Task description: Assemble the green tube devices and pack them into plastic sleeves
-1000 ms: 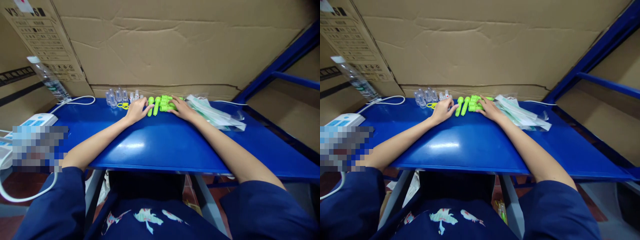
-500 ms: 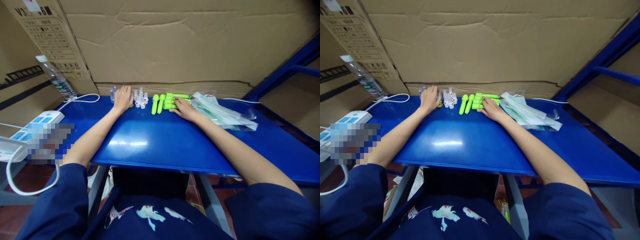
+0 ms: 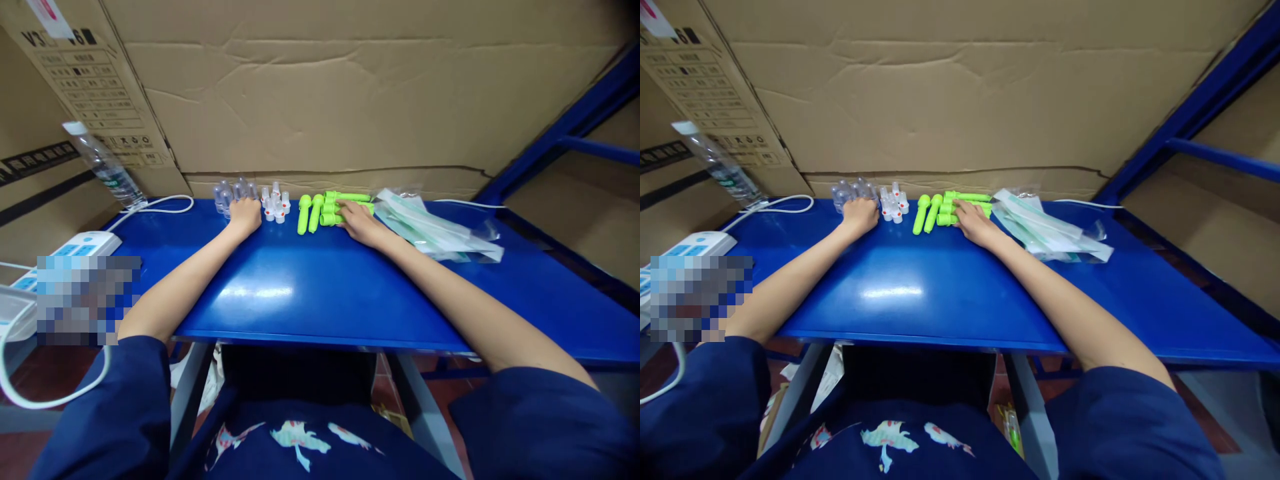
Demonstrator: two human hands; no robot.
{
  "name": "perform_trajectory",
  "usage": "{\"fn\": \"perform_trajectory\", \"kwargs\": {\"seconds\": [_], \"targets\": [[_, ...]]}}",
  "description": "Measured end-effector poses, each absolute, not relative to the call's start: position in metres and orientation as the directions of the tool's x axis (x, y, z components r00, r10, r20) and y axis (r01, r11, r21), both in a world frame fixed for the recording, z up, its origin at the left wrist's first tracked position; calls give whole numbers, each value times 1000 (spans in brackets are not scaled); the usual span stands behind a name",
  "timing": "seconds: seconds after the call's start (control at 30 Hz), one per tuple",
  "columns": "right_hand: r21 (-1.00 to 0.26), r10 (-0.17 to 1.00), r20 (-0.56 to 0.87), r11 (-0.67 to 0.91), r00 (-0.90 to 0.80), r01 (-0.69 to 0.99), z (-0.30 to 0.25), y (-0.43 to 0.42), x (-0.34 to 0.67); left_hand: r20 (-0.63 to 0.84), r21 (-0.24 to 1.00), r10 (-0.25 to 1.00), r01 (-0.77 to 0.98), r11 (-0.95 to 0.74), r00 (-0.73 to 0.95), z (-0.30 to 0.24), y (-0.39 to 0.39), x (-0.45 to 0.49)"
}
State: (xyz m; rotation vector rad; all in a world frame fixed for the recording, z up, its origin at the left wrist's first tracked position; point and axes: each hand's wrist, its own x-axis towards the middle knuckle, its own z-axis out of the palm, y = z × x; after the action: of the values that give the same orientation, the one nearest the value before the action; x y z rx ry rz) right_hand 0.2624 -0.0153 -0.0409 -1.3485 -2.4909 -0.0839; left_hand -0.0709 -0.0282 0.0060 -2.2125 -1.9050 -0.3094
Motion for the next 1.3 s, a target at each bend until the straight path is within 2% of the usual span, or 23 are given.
{"fn": "perform_trajectory", "kwargs": {"seconds": [0.2,0.43,0.67,0.77,0.9,0.97,1.07,1.2,1.3], "targets": [[-52,782,327,575,-530,816,-38,-22,258,333,-31,932,990,-139,141,13,-30,-72],[-35,705,418,643,-573,765,-31,-33,251,433,41,888,981,-190,154,18,-27,-76],[-27,673,450,667,-587,744,-28,-37,249,666,64,679,884,-464,308,28,-25,-83],[-45,651,497,680,-574,732,-29,-40,245,682,36,616,823,-567,394,28,-27,-80],[-166,649,588,681,-483,714,-28,-55,225,664,13,542,716,-698,516,24,-34,-66],[-222,673,590,667,-446,711,-26,-67,211,680,57,542,701,-711,494,22,-38,-56],[-316,707,557,665,-435,677,-24,-83,193,722,208,583,687,-697,373,18,-44,-42],[-393,735,520,658,-434,643,-27,-89,186,687,463,658,512,-724,309,15,-48,-29],[-424,744,546,642,-384,639,-29,-83,190,642,578,697,396,-713,318,12,-47,-25]]}}
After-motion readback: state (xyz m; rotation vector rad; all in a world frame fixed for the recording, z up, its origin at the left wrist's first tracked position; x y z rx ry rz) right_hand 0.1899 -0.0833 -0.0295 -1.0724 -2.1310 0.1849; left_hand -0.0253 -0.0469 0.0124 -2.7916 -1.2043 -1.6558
